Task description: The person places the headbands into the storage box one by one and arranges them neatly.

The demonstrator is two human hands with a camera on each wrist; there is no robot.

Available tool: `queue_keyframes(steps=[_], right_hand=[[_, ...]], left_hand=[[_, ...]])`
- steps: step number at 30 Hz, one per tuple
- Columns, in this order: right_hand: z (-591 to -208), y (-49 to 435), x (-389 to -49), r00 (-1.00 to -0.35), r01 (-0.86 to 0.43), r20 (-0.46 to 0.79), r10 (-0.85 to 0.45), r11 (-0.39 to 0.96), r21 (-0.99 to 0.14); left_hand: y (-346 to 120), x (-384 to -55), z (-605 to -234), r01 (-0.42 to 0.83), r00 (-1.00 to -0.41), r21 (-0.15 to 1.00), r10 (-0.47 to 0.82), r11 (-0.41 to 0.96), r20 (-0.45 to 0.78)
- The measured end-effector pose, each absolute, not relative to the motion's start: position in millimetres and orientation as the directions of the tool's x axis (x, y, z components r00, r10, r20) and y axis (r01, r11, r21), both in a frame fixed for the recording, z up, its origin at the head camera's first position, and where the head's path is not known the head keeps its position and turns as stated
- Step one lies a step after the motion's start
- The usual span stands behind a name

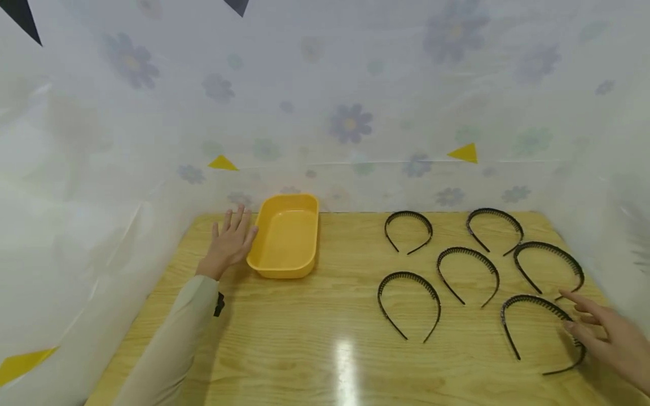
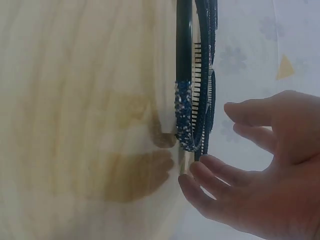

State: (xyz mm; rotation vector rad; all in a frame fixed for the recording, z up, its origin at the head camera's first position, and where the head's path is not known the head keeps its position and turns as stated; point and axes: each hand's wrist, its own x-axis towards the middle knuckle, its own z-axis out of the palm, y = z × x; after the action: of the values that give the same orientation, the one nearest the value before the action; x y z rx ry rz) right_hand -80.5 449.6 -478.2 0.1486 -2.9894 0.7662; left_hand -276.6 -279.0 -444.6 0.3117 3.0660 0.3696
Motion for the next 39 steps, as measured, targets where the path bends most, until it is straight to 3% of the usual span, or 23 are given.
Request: queue_keyframes(steps=[11, 20, 33, 39], right_hand=[[-487, 448, -74, -0.998, -0.023, -0.039, -0.052, 0.843, -0.538], [-488, 447, -72, -1.000, 0.011, -0.017, 0.003, 0.869, -0.494], [-496, 442, -67, -0.993, 0.088, 0.020, 0.116, 0.839, -0.536], [-495, 440, -68, -0.993, 0.057, 0.055, 0.105, 0.830, -0.555]], left_hand=[[-275, -281, -444, 0.242, -0.959, 0.265, 0.272, 0.934, -0.083], [-258, -269, -443, 0.276, -0.947, 0.285, 0.310, 0.918, -0.083], [-225, -238, -452, 0.282, -0.949, 0.300, 0.311, 0.911, -0.054], [-205, -224, -454, 0.276, -0.949, 0.322, 0.309, 0.906, -0.057]])
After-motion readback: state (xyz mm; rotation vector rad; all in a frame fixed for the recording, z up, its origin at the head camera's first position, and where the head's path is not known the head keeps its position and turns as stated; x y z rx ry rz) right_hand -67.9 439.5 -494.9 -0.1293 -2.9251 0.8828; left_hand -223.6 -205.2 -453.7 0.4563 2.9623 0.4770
